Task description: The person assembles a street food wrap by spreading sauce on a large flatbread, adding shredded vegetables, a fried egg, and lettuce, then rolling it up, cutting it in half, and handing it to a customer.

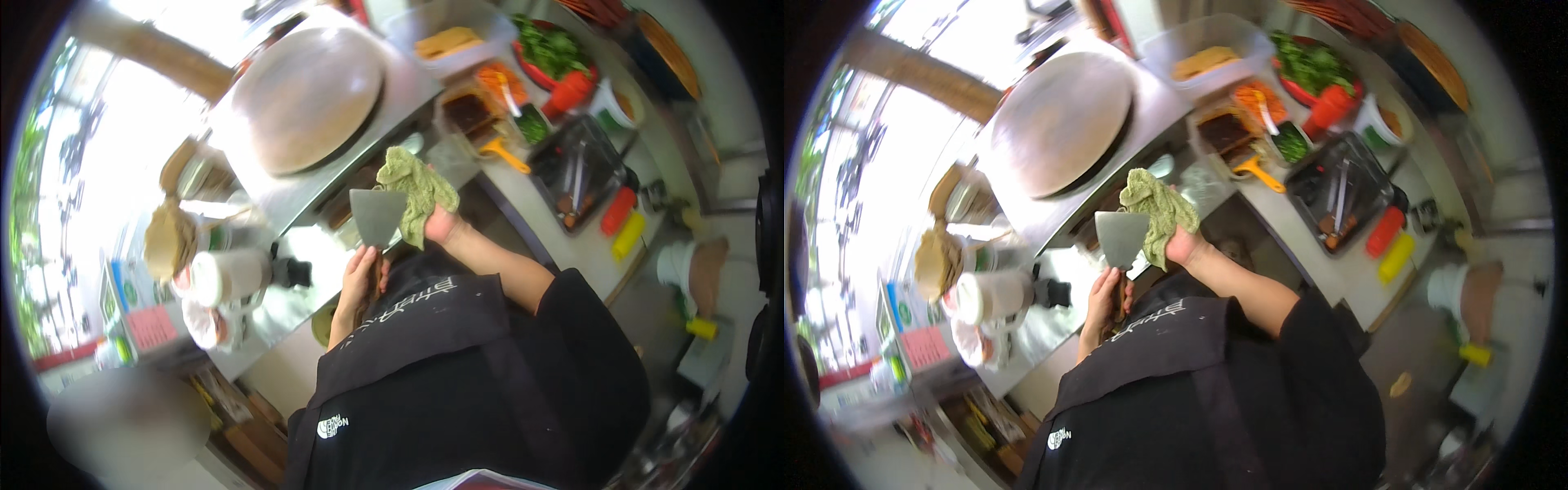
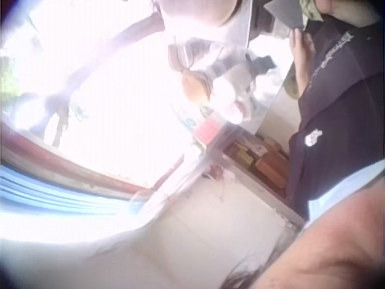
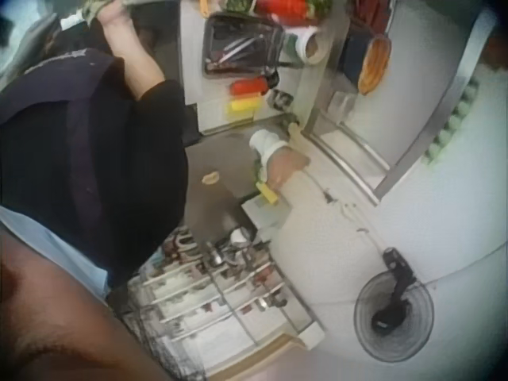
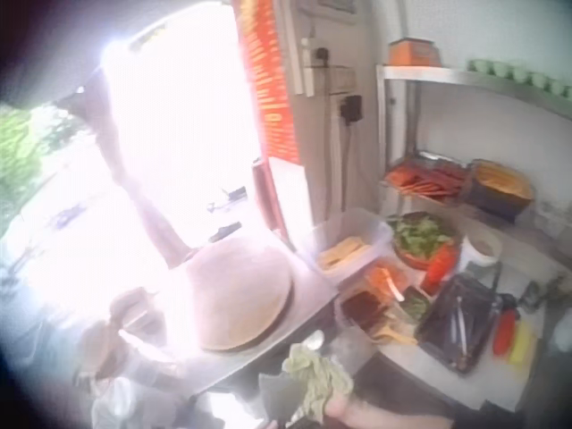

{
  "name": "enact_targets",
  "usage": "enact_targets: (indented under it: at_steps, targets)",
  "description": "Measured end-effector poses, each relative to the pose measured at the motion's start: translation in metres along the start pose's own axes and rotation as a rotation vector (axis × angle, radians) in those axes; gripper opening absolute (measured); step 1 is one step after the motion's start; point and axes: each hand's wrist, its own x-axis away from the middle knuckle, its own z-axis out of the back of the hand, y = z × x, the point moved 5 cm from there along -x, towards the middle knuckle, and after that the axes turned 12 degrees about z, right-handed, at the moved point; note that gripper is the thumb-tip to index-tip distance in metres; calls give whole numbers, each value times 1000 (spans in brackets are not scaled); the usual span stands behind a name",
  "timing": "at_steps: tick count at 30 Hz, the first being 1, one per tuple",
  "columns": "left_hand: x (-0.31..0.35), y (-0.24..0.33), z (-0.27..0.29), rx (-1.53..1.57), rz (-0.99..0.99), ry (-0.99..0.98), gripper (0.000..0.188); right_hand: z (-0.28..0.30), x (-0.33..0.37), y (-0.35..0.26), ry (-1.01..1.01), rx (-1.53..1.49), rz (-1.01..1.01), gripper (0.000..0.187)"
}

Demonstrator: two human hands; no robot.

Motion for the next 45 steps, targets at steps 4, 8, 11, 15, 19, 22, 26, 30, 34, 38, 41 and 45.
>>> enact_targets:
  at_steps: [4,8,11,15,19,22,26,30,34,38,41,45]
  targets:
    - [-30,14,-45,-106,71,56,23,16,13,-93,-38,-26,226,46]
    - [-79,22,-110,-432,181,-57,17,42,70,-211,306,51,588,40]
    - [-116,15,-169,-742,209,-320,14,97,115,-281,408,-57,762,35]
    - [-162,-5,-259,-854,404,-513,33,118,161,-331,728,280,918,32]
    - [-245,-60,-311,-958,328,-503,63,89,188,-354,979,997,1007,43]
    - [-289,-83,-312,-1009,190,-505,68,75,170,-359,948,1173,895,49]
    - [-242,-40,-283,-962,339,-612,60,8,97,-340,492,1124,655,51]
    - [-181,-6,-232,-863,145,-718,51,-60,-10,-281,-92,1389,486,54]
    - [-126,39,-188,-626,68,-467,50,-102,-132,-214,-407,1556,519,43]
    - [-84,38,-134,-458,-63,-220,49,-104,-235,-158,-440,2100,772,37]
    - [-42,18,-94,-249,-89,-87,49,-70,-254,-120,-470,2480,819,40]
    - [2,-27,-38,-38,-128,46,50,-64,-179,-84,-697,2552,850,44]
